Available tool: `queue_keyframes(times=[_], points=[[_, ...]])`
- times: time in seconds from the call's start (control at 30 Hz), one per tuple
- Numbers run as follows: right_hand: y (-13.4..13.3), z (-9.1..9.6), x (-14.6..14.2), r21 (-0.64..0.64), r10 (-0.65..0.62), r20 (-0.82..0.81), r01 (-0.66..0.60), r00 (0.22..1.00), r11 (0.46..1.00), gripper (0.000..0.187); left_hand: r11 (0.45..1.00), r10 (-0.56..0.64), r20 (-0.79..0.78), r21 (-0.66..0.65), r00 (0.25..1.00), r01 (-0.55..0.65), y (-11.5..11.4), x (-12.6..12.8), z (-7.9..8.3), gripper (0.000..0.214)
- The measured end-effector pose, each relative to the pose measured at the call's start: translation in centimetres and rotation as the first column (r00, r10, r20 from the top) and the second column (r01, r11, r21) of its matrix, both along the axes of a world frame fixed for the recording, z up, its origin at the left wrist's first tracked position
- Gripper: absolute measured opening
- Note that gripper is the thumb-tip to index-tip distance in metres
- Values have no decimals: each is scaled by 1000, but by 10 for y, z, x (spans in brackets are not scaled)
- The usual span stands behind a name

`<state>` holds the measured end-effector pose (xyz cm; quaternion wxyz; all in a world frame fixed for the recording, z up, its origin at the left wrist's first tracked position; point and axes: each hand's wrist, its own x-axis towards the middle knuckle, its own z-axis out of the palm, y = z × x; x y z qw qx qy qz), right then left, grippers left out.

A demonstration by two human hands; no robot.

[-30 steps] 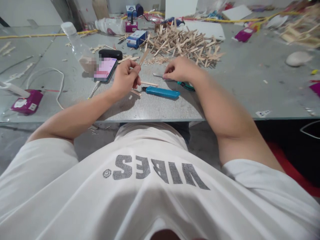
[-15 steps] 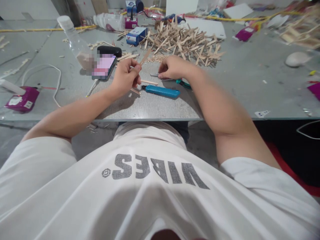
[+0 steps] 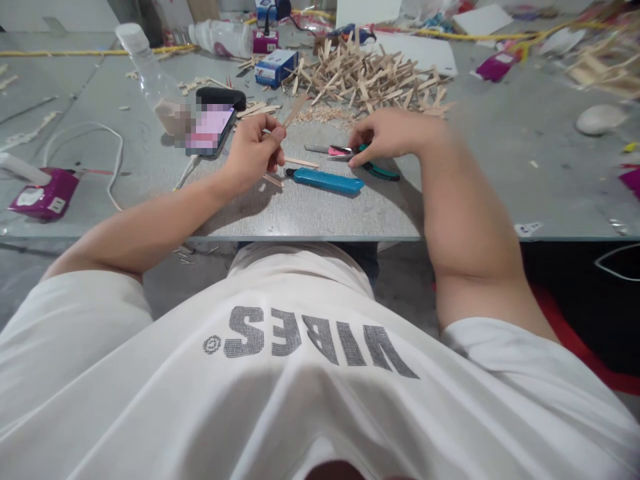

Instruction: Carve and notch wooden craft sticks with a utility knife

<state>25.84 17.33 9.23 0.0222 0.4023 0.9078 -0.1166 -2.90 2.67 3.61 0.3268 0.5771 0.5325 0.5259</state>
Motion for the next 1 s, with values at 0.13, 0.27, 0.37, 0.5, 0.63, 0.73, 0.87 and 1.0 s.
queue_keyframes(times=[0.13, 0.27, 0.37, 0.5, 0.63, 0.73, 0.87, 1.0], points=[[2, 6, 6, -34, -58, -13, 58, 998, 998, 20, 1000, 2, -2, 25, 1000, -2, 6, -3, -5, 44], [11, 6, 15, 41, -69, 26, 68, 997, 997, 30, 999, -6, 12, 39, 1000, 6, 6, -2, -4, 47], [22, 3, 23, 105, -99, 44, 94, 994, 990, 39, 1000, -6, 12, 24, 1000, 6, 3, 1, 0, 52], [30, 2, 32, 153, -235, 105, 217, 966, 964, 36, 1000, 28, 5, 14, 1000, -28, -5, 6, 8, 46], [14, 10, 26, 106, -248, 99, 237, 964, 966, 30, 998, 42, -21, -43, 999, -43, -14, 9, 15, 37], [-4, 12, 10, 34, -100, 12, 100, 995, 994, 23, 996, 53, -8, -74, 999, -54, -17, 12, 18, 24], [-16, -1, -15, -45, 3, 28, -1, 1000, 999, 17, 992, 75, 31, -108, 997, -71, -19, 18, 23, 29], [-15, -14, -22, -32, -16, 9, 16, 1000, 999, 7, 984, 116, 54, -140, 992, -108, -23, 25, 28, 33]])
